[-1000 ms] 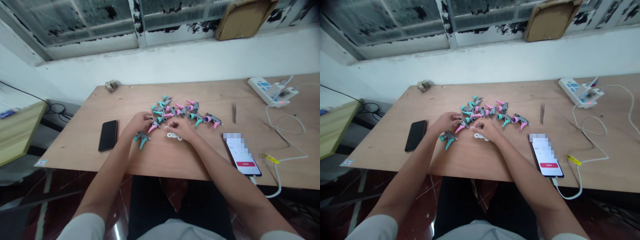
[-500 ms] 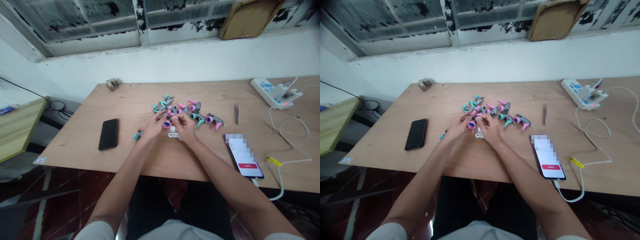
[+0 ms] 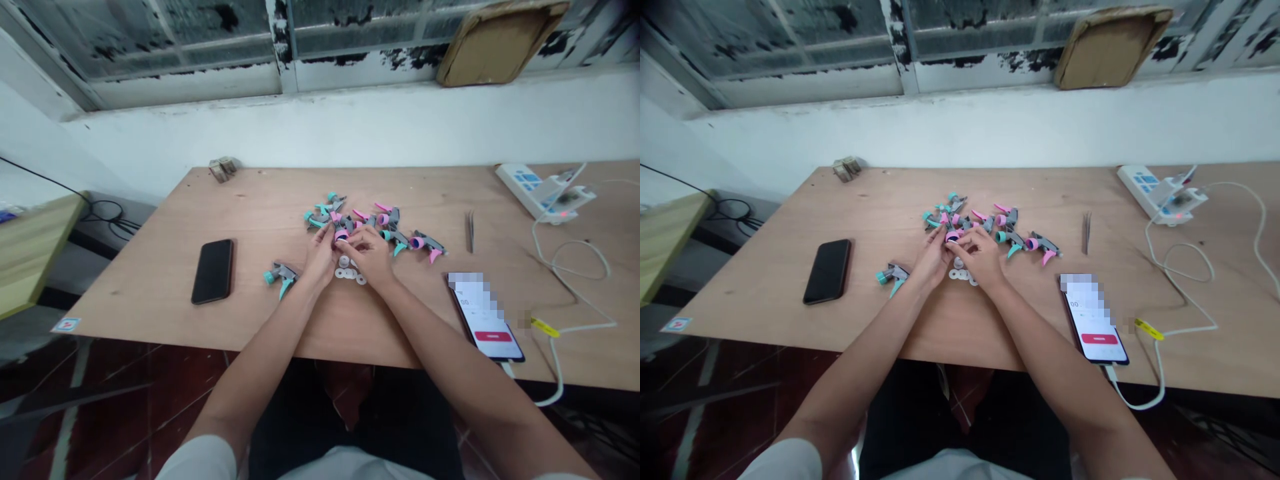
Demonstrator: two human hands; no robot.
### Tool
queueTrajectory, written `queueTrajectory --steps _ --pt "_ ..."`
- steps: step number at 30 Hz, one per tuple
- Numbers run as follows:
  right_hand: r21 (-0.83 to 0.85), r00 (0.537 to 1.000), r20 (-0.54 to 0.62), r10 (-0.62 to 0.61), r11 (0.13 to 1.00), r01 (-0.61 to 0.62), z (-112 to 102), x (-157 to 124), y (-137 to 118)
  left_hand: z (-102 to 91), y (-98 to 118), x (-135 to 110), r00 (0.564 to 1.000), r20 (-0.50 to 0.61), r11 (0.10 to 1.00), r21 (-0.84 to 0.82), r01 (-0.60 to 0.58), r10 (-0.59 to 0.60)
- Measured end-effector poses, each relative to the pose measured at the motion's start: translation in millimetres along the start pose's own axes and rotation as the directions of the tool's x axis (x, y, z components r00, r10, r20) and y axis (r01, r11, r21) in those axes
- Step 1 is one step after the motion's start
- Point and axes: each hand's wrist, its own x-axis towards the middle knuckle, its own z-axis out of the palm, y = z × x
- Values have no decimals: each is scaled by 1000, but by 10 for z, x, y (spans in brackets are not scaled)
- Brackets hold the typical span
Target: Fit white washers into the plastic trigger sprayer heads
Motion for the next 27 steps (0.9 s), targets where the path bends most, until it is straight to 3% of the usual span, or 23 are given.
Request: queueTrajectory --steps 6,13,20,24,27 --pt "162 985 49 163 972 -168 21 16 75 -29 -23 -20 998 63 1000 0 23 -23" --pt "224 986 52 159 960 -167 -45 79 213 4 9 -91 974 210 993 100 69 -89" --pt "247 984 34 175 953 -178 -98 95 179 46 15 -148 982 184 964 265 -21 -29" --pt "346 953 160 256 890 -297 -105 107 174 28 21 -143 973 229 934 346 -87 6" --pt "362 951 182 249 882 -300 -112 118 134 -5 29 -121 971 233 905 402 -138 44"
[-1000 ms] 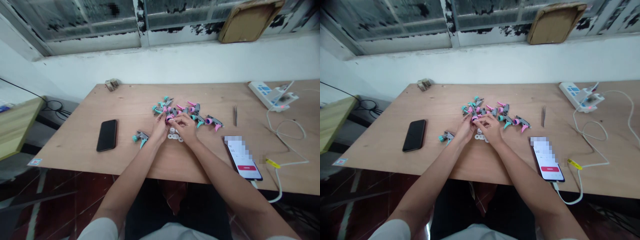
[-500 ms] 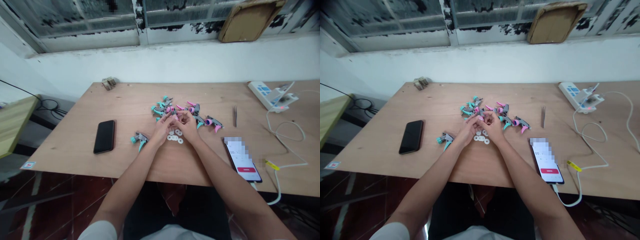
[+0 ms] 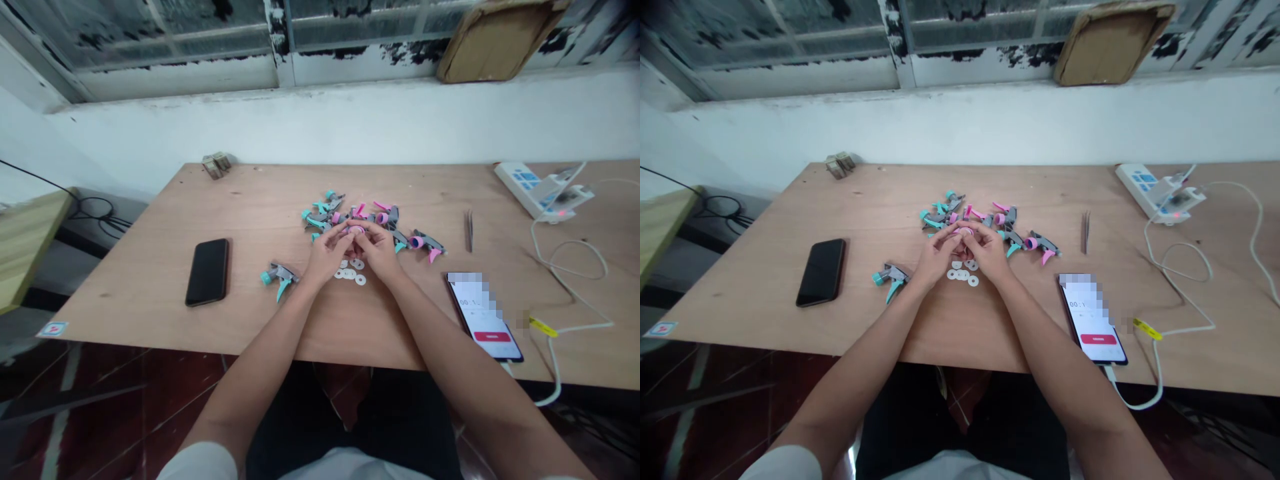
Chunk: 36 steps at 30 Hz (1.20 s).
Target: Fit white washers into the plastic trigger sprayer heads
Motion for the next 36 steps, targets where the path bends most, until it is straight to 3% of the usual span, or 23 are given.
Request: queueTrajectory --steps 7,18,23,30,33,36 --pt "-13 1000 4 8 1000 -8 7 -18 -44 -72 -42 20 962 -23 928 271 -255 271" --pt "-189 996 -31 -80 979 73 36 -78 -3 -45 -35 -32 964 -19 852 473 -224 264" --pt "-261 982 -58 -181 952 161 46 -85 9 -7 16 -66 947 -24 853 441 -279 322" --pt "-240 970 24 -240 941 239 40 -70 -7 -82 -48 -14 901 -85 812 475 -340 426" --pt "-237 966 112 -234 938 255 52 -90 -29 -160 -46 36 910 -131 867 383 -319 393" --pt "-304 969 114 -220 921 245 49 -93 -32 -309 68 70 922 -209 934 218 -282 327"
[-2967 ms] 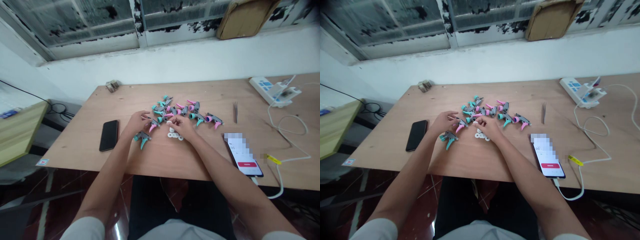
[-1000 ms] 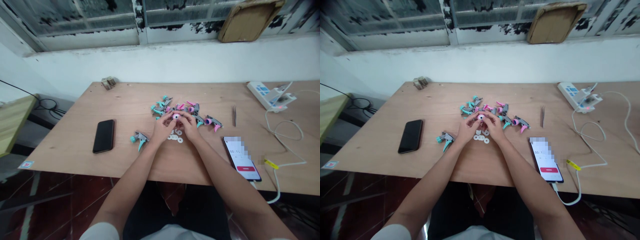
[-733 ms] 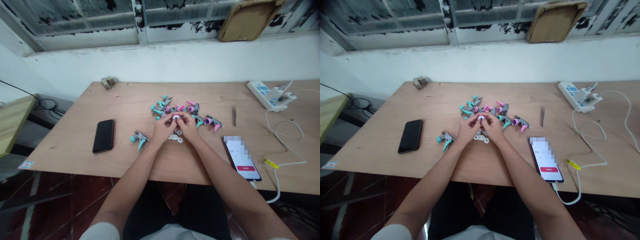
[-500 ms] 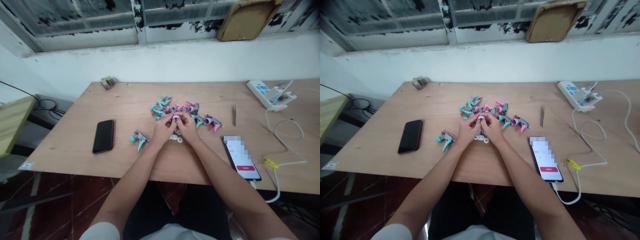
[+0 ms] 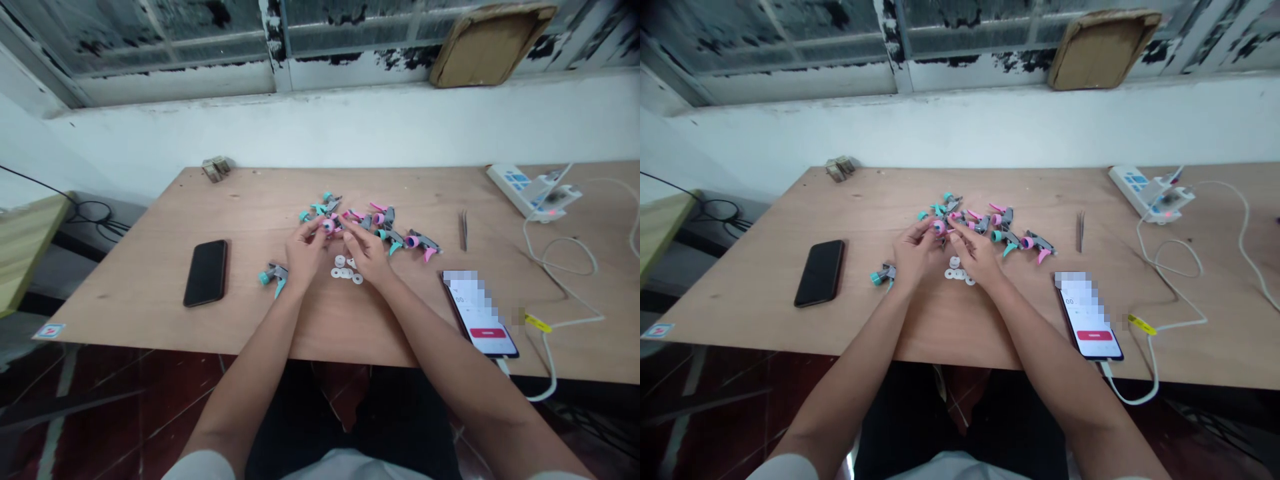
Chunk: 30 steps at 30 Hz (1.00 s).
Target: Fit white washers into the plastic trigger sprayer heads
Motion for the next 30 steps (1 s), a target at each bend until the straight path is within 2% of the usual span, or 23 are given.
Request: queueTrajectory --steps 2,4,6,8,10,12,15,18,21,23,25,27,28,30 --pt "-96 998 -46 -33 995 29 -11 17 29 -180 86 83 995 -93 999 -49 20 -25" --pt "-226 994 -51 -95 971 81 -19 41 71 -409 180 159 988 -153 999 13 34 -32" --pt "-353 988 32 -150 923 152 -11 60 108 -639 256 206 981 -195 980 191 52 -14" --pt "-437 971 176 -161 871 223 20 66 126 -819 293 210 978 -206 907 415 71 18" --pt "-482 945 293 -142 832 275 63 64 130 -927 285 180 986 -164 811 581 73 28" --pt "-509 928 351 -126 806 302 100 65 130 -971 249 139 995 -104 730 681 62 13" --pt "-529 918 383 -106 789 312 125 81 136 -964 216 98 1000 -21 657 754 30 -23" --pt "-542 920 388 -62 791 283 133 101 117 -888 270 62 1000 -2 617 787 -16 28" --pt "-569 931 364 -34 783 251 149 102 60 -716 360 -45 993 36 632 768 -99 112" --pt "-598 930 366 -27 759 257 155 93 24 -558 397 -175 987 144 675 722 -152 69" --pt "-631 929 370 -10 731 259 152 84 15 -401 408 -334 952 304 711 677 -190 -35" --pt "-646 935 354 -3 723 247 143 84 42 -278 400 -484 888 439 690 686 -232 -137" --pt "-636 938 346 -9 733 241 139 88 67 -235 391 -544 870 467 659 707 -257 -161" --pt "-589 940 340 -28 773 236 134 102 124 -187 367 -624 864 472 590 753 -292 -175"
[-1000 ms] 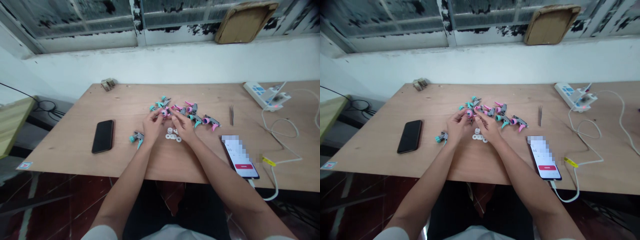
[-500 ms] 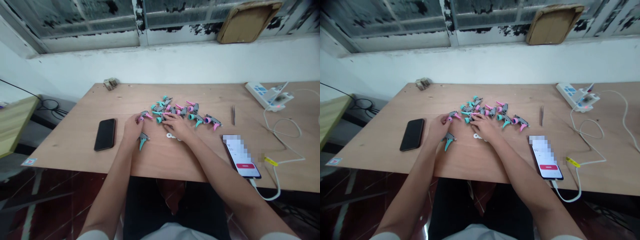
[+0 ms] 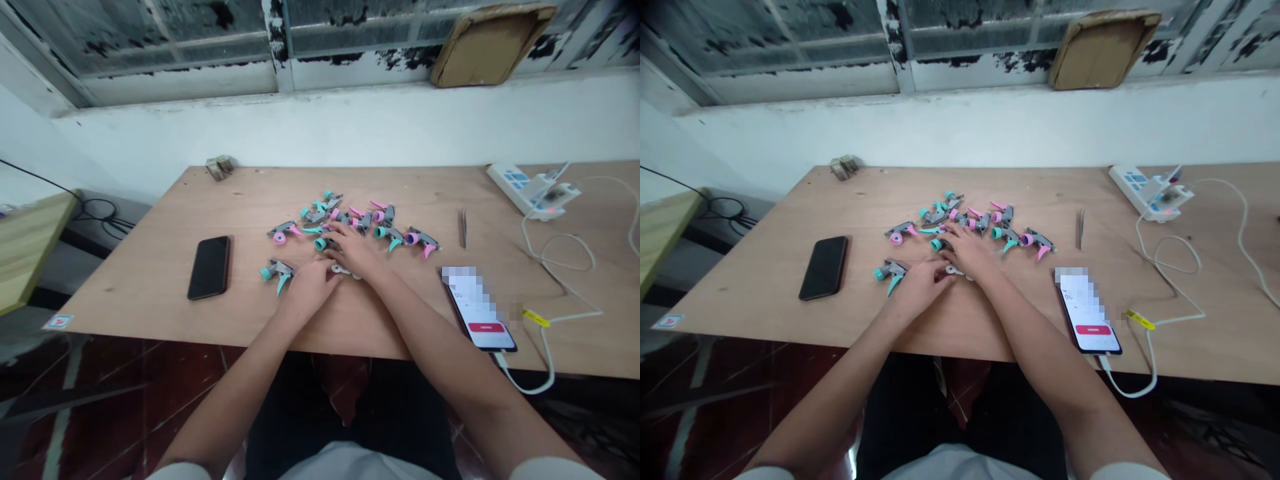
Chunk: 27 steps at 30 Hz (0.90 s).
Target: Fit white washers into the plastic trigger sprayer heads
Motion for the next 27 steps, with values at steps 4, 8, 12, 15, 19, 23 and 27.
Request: queueTrajectory --steps 4,8,12,15,19,23,27 --pt "93 1000 26 -2 996 0 26 21 35 40 -14 -13 998 -3 994 89 56 -56" --pt "35 999 31 15 999 -16 -33 -1 -52 23 -41 16 994 -13 992 60 113 -113" --pt "-43 1000 26 -13 999 14 -97 -29 -115 40 -72 47 987 -44 988 13 156 -155" --pt "-36 1000 20 -18 999 19 -102 -36 -100 79 -117 44 988 -99 992 -33 118 -121" --pt "55 999 -31 -7 998 8 -66 -33 -52 117 -190 25 981 -156 984 -153 87 -111" --pt "252 990 -142 -7 967 43 -20 -19 0 62 -226 109 956 -266 938 -345 25 -123" --pt "366 981 -188 34 930 38 -5 -17 23 -52 -205 320 881 -466 916 -385 -115 -86"
